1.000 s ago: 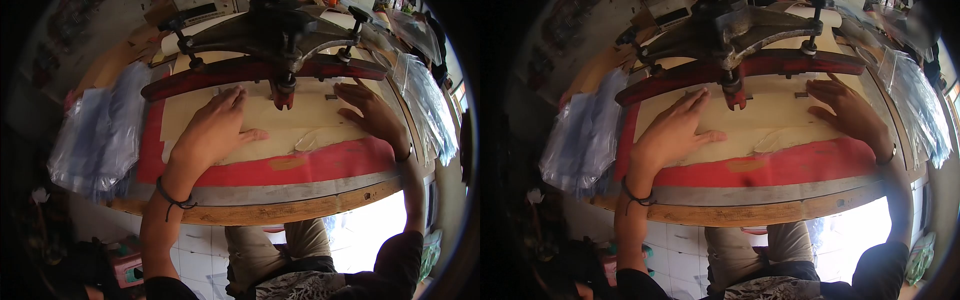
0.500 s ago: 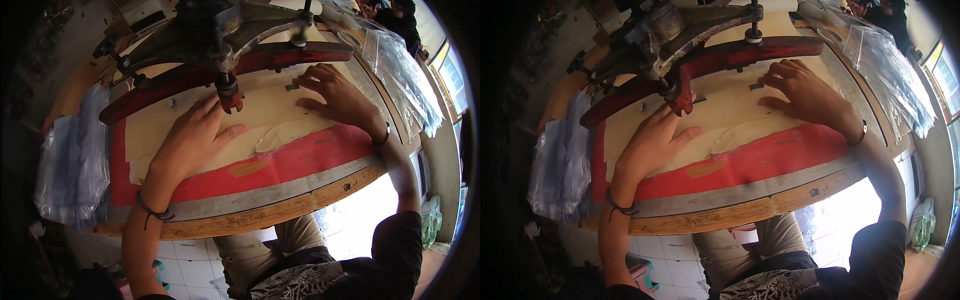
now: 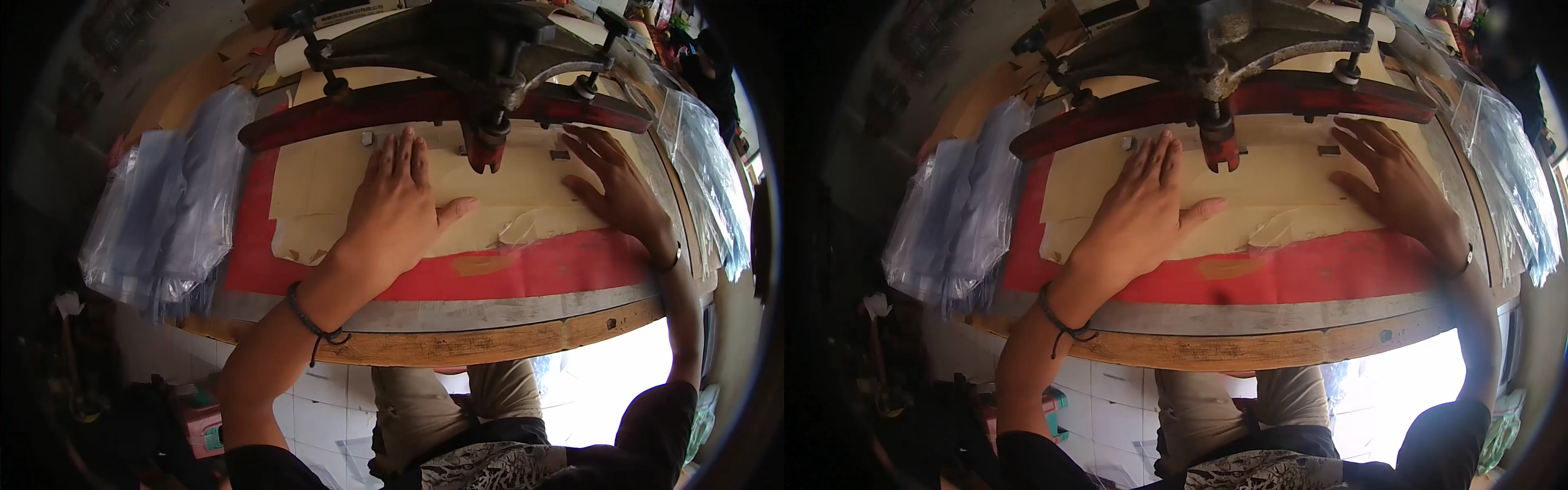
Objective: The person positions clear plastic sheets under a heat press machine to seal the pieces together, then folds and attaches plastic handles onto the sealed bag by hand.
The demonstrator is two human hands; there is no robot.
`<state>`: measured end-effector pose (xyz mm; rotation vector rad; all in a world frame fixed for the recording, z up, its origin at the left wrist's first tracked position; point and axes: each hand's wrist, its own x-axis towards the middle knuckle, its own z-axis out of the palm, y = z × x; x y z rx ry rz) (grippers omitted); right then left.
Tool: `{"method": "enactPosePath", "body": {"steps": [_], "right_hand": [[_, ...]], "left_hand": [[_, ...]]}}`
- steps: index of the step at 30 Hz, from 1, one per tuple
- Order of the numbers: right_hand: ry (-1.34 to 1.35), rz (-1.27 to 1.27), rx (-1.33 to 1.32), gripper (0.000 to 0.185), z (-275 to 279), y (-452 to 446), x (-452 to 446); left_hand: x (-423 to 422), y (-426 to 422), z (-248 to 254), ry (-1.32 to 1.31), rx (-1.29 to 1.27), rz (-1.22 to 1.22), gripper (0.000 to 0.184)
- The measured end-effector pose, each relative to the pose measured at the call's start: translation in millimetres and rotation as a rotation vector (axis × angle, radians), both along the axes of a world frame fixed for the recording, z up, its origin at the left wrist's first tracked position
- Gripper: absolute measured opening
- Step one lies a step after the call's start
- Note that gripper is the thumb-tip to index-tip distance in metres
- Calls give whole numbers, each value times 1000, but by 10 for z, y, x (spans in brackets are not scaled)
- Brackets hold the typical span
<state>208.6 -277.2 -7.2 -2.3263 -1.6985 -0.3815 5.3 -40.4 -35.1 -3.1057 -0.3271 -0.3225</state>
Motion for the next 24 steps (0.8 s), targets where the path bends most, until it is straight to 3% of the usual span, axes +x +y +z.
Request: {"method": "enactPosePath", "body": {"steps": [8, 11, 19, 24], "right_hand": [[63, 52, -51, 40, 20, -18, 84], [45, 50, -58, 41, 29, -22, 86], [26, 51, -52, 48, -38, -40, 142], [92, 53, -96, 47, -20, -15, 143]], "left_hand": [[-24, 93, 112, 12, -78, 17, 104], [-40, 160, 24, -65, 37, 24, 102], [-109, 224, 327, 125, 54, 55, 94], [-191, 247, 200, 129, 64, 50, 96]]}}
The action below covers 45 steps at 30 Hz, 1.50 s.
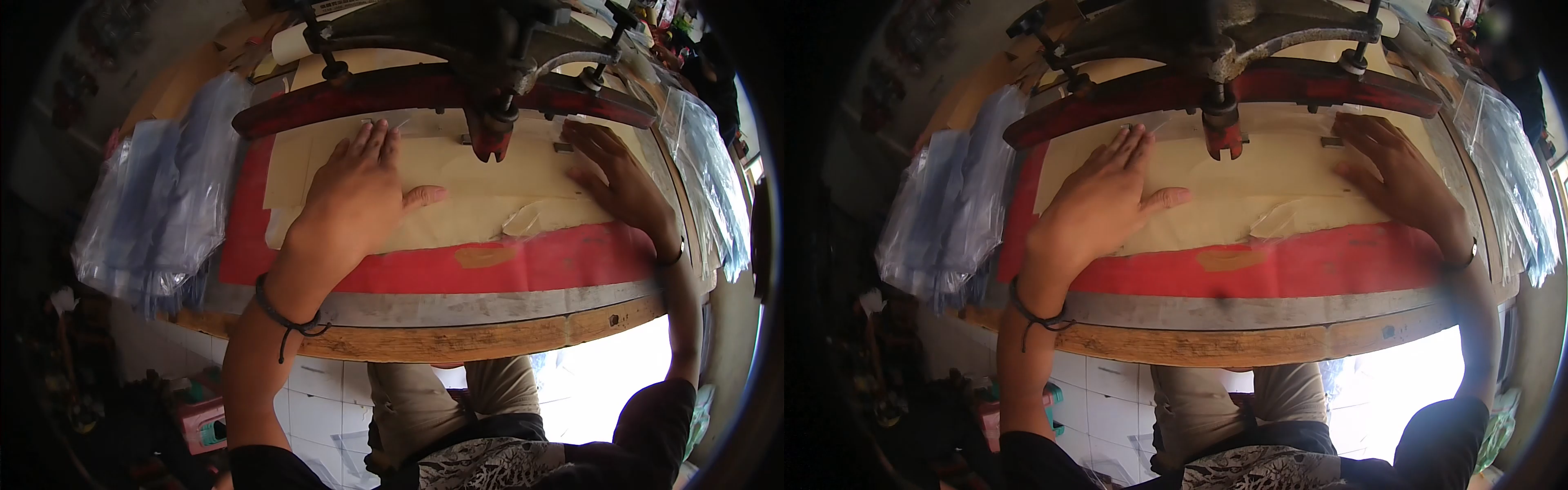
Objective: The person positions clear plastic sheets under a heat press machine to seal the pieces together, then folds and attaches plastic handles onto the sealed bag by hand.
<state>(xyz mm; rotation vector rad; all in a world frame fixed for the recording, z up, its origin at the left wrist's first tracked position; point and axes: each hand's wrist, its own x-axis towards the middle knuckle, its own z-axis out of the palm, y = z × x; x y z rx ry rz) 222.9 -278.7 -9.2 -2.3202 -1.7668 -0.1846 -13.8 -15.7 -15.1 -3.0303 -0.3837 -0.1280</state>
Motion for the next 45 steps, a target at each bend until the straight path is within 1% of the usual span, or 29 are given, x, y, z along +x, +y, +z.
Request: {"method": "enactPosePath", "body": {"steps": [3, 6, 8, 11, 14, 15, 17, 21, 26, 30, 33, 35, 39, 40, 41, 43, 45], "right_hand": [[-43, 0, -12, 45, 22, -7, -9], [1, 19, -24, 44, 47, -4, 38], [23, 10, -29, 47, 32, -9, 72], [-1, -39, 0, 52, 4, -6, 35], [-97, -87, 17, 58, -28, -21, -2], [-134, -98, 17, 60, -31, -20, -9], [-121, -101, -46, 60, -10, 0, -1], [-82, -10, -149, 60, -21, 29, 108], [-17, -63, -120, 57, 27, 88, 56], [-13, -47, -102, 54, 0, 102, 98], [-58, -22, -64, 50, -77, 90, 173], [-43, -3, -47, 50, -123, 81, 198], [-54, 48, 12, 50, -103, 12, 222], [-19, 17, 20, 50, -69, -31, 228], [70, -57, 18, 49, -2, -82, 253], [265, -204, 22, 47, 124, -234, 314], [337, -147, 163, 44, -207, -387, 818]], "left_hand": [[-10, 15, 11, 12, -8, -1, 97], [-22, 15, 72, 45, -23, 3, 97], [3, -20, 165, 74, -33, 18, 98], [67, -18, 122, 25, -4, -17, 98], [94, 8, -24, -164, 25, -132, 97], [110, 49, -86, -191, 39, -164, 96], [143, 148, -189, -243, 63, -221, 96], [164, 130, -86, -169, 2, -183, 95], [224, 149, 20, -114, -145, -163, 92], [292, 162, 11, -136, -153, -173, 87], [356, 185, -16, -142, -166, -178, 84], [394, 235, -64, -142, -168, -190, 82], [269, 141, 64, -106, -178, -177, 77], [203, 161, 67, -91, -189, -185, 75], [131, 191, 94, -73, -196, -197, 74], [-80, 263, 262, 13, -271, -318, 64], [-267, 293, 761, 213, -727, -484, 50]]}}
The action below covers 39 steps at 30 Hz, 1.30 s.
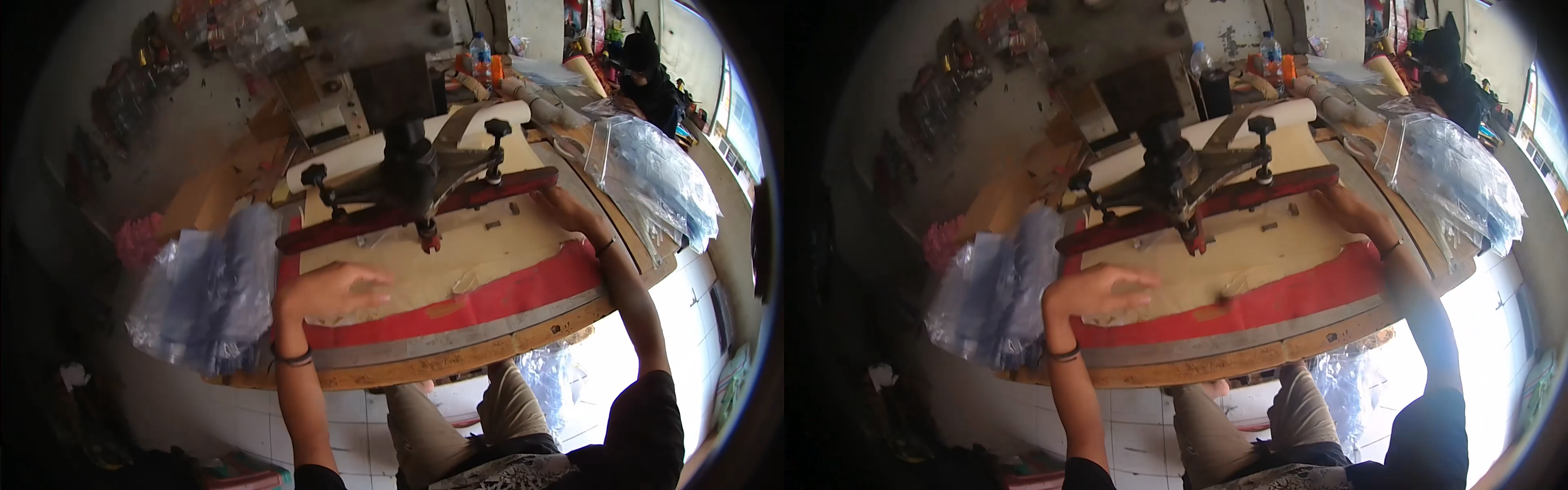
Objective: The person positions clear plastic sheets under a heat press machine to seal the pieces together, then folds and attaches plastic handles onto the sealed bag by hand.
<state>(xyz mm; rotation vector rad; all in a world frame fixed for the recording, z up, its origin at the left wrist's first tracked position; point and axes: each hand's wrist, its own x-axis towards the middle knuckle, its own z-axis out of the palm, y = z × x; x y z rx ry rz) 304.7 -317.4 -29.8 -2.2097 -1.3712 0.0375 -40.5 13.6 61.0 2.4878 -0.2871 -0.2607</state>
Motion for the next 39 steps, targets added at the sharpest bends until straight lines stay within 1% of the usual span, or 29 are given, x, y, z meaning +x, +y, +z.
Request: {"method": "enactPosePath", "body": {"steps": [1, 2, 4, 5, 8, 9, 11, 12, 14, 15, 18, 19, 22, 23, 26, 27, 30, 31, 34, 36, 38, 39], "right_hand": [[19, 29, 70, 43, -71, -31, 226], [-25, 18, 19, 43, 50, -10, 336], [-81, 0, -95, 42, 197, 54, 490], [-37, -3, -27, 43, 139, 122, 706], [373, -20, 62, 47, 261, 521, 962], [413, 58, 163, 53, 119, 680, 1106], [457, 92, 220, 55, 20, 946, 1205], [482, 107, 249, 56, -16, 1080, 1220], [580, 24, 194, 56, 151, 1239, 1101], [632, -18, 170, 55, 214, 1288, 1065], [745, 53, 165, 54, 146, 1399, 1169], [753, 74, 198, 43, 126, 1401, 1142], [773, 184, 220, 30, 54, 1427, 1130], [725, 245, 289, 17, 46, 1430, 1112], [669, 407, 402, 5, 85, 1422, 1080], [798, 436, 437, 12, 101, 1420, 1046], [853, 428, 339, 14, 91, 1402, 1072], [872, 431, 330, 9, 104, 1397, 1071], [928, 441, 286, 6, 118, 1416, 1013], [841, 552, 270, 2, 144, 1454, 964], [888, 648, 245, 2, 204, 1439, 897], [879, 621, 211, 3, 228, 1425, 894]], "left_hand": [[-116, -40, 327, 127, -92, 59, 42], [-191, -10, 590, 248, -181, 127, 35], [-231, 343, 866, 179, -195, 369, 28], [-226, 489, 939, 158, -216, 491, 24], [270, 958, 935, 144, -8, 727, 19], [529, 1126, 826, 106, 24, 585, 20], [973, 1408, 588, 29, 84, 302, 27], [1119, 1348, 524, 8, 222, 329, 30], [1375, 1264, 383, -12, 380, 345, 30], [1470, 1242, 349, -19, 408, 345, 30], [1639, 1193, 315, -41, 441, 356, 30], [1669, 1175, 294, -48, 441, 363, 30], [1735, 1129, 300, -75, 444, 382, 30], [1742, 1106, 303, -89, 445, 387, 30], [1747, 1054, 309, -135, 445, 402, 30], [1749, 1032, 317, -152, 439, 405, 31], [1740, 975, 337, -218, 433, 415, 31], [1732, 952, 349, -245, 430, 419, 31], [1667, 870, 392, -332, 416, 436, 31], [1600, 799, 433, -400, 407, 453, 31], [1545, 744, 465, -464, 393, 471, 32], [1518, 718, 483, -496, 391, 476, 32]]}}
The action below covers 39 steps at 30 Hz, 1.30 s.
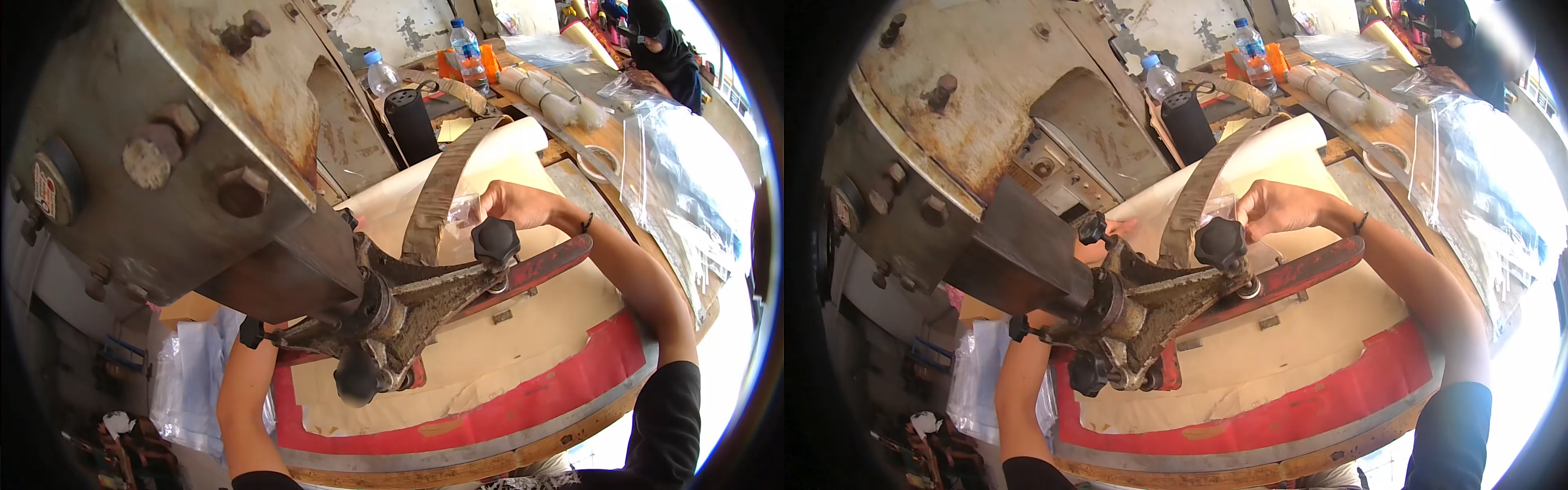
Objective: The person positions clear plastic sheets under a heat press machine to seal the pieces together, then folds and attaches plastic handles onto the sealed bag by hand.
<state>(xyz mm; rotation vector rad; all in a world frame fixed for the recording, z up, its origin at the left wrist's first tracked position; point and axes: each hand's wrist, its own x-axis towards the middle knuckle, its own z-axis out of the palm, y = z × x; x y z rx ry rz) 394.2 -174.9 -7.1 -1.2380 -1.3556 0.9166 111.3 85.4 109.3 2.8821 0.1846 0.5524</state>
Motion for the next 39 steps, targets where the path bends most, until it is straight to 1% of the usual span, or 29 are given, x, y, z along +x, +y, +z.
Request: {"method": "enactPosePath", "body": {"steps": [2, 4, 5, 7, 9, 10, 11, 13, 16, 19, 20, 21, 23, 24, 25, 27, 28, 29, 31, 32, 33, 34, 35, 36, 38, 39], "right_hand": [[58, 6, -23, 5, -24, -10, 49], [137, 51, -42, 17, -130, -35, 196], [186, 93, -48, 30, -221, -35, 337], [223, 94, -76, 50, -264, -61, 393], [200, 18, -123, 65, -69, -140, 228], [261, -63, -98, 80, 33, -225, 115], [337, 56, -37, 84, 66, -204, 87], [329, -9, 8, 71, 40, -170, 65], [45, -363, -108, 50, -111, -67, 118], [2, -547, -36, 30, -224, 11, 81], [-79, -595, -67, 27, -232, -12, 58], [-137, -617, -53, 25, -229, -6, 32], [-141, -648, 8, 24, -422, 17, 155], [-162, -623, 24, 27, -472, 10, 240], [-227, -609, 73, 25, -472, -16, 255], [-319, -593, 98, 29, -400, -129, 245], [-376, -600, 98, 31, -381, -177, 254], [-432, -609, 99, 33, -357, -225, 259], [-560, -607, 81, 28, -538, -280, 440], [-611, -574, -110, 27, -181, -511, 212], [-641, -577, -101, 27, -172, -633, 245], [-764, -673, -120, 25, -143, -780, 239], [-890, -767, -140, 24, -95, -927, 226], [-877, -866, -94, 23, -11, -1103, 120], [-822, -1092, 44, 23, 91, -1362, -105], [-818, -999, -29, 23, 197, -1447, -241]], "left_hand": [[-32, -42, 11, -59, 12, 4, 32], [-30, -73, 25, -110, 25, 3, 32], [-22, -80, 24, -134, 32, 1, 32], [14, -91, 21, -181, 48, -4, 33], [71, -93, 14, -228, 71, -9, 33], [95, -99, 13, -243, 80, -12, 33], [141, -91, 9, -262, 92, -18, 33], [243, -63, 6, -303, 119, -30, 34], [395, 33, -44, -345, 163, -60, 34], [450, 179, -157, -306, 187, -99, 35], [424, 255, -190, -261, 196, -127, 35], [364, 368, -264, -191, 200, -161, 36], [230, 690, -507, -50, 195, -230, 39], [167, 886, -677, 16, 188, -265, 40], [176, 1060, -772, 47, 277, -275, 39], [196, 1367, -931, 101, 454, -300, 37], [10, 896, -335, 251, 659, -212, 35], [-181, 888, -234, 239, 355, -196, 32], [-566, 884, -39, 120, -285, -190, 26], [-782, 865, 94, 131, -96, -151, 25], [-968, 528, 310, 205, -116, 42, 24], [-1165, 186, 528, 272, -129, 233, 24], [-1382, 30, 626, 308, -240, 246, 24], [-1595, -103, 668, 345, -349, 259, 25], [-1857, -472, 643, 453, -537, 145, 29], [-1808, -696, 632, 560, -491, 30, 33]]}}
